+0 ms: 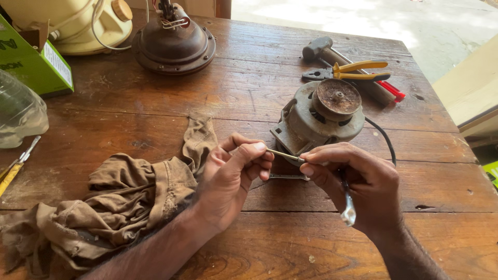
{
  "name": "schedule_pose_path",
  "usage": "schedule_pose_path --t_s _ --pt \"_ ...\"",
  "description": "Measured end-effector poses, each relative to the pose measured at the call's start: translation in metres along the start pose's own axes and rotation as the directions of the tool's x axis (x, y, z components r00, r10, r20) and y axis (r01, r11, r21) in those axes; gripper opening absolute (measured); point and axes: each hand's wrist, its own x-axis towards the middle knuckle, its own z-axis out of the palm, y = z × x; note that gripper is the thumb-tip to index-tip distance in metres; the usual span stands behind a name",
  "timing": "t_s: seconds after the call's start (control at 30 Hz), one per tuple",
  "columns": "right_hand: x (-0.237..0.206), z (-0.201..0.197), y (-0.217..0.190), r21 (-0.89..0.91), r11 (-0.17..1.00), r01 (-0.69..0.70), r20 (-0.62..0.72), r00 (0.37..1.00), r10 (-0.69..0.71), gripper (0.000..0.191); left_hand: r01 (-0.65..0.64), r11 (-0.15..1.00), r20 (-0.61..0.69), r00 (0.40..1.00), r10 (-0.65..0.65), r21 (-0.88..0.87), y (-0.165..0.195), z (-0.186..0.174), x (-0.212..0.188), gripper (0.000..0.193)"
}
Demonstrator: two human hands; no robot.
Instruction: The person uses a combination wrench and a socket wrench to loosen and remove bolts from the side of an electric motor on a wooden workbench, holding the motor steady with the other hand. They briefly handle a small pin-like part, wipe a bolt with a cloth, and continue working on the motor bolts.
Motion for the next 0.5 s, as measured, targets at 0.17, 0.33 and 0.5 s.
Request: schedule_pose_path --t_s 0.17,0.33,0.5 --pt "-0.0024 0.0020 0.0010 0.048 0.995 -0.088 -0.033 0.995 0.090 0.028 -0.062 0.997 0.028 0.998 0.060 0.043 0.0022 0.0015 -0.0012 0.009" --pt "-0.0018 0.0023 0.0026 0.046 0.999 -0.022 -0.030 0.999 0.024 0.030 -0.065 0.994 0.039 0.997 0.062 0.084 0.0026 0.0015 -0.0019 0.010" --pt "-0.0009 0.0022 0.0028 0.038 0.999 -0.037 -0.040 0.998 0.038 0.030 -0.067 0.994 0.043 0.997 0.063 0.090 0.0020 0.0014 -0.0020 0.011"
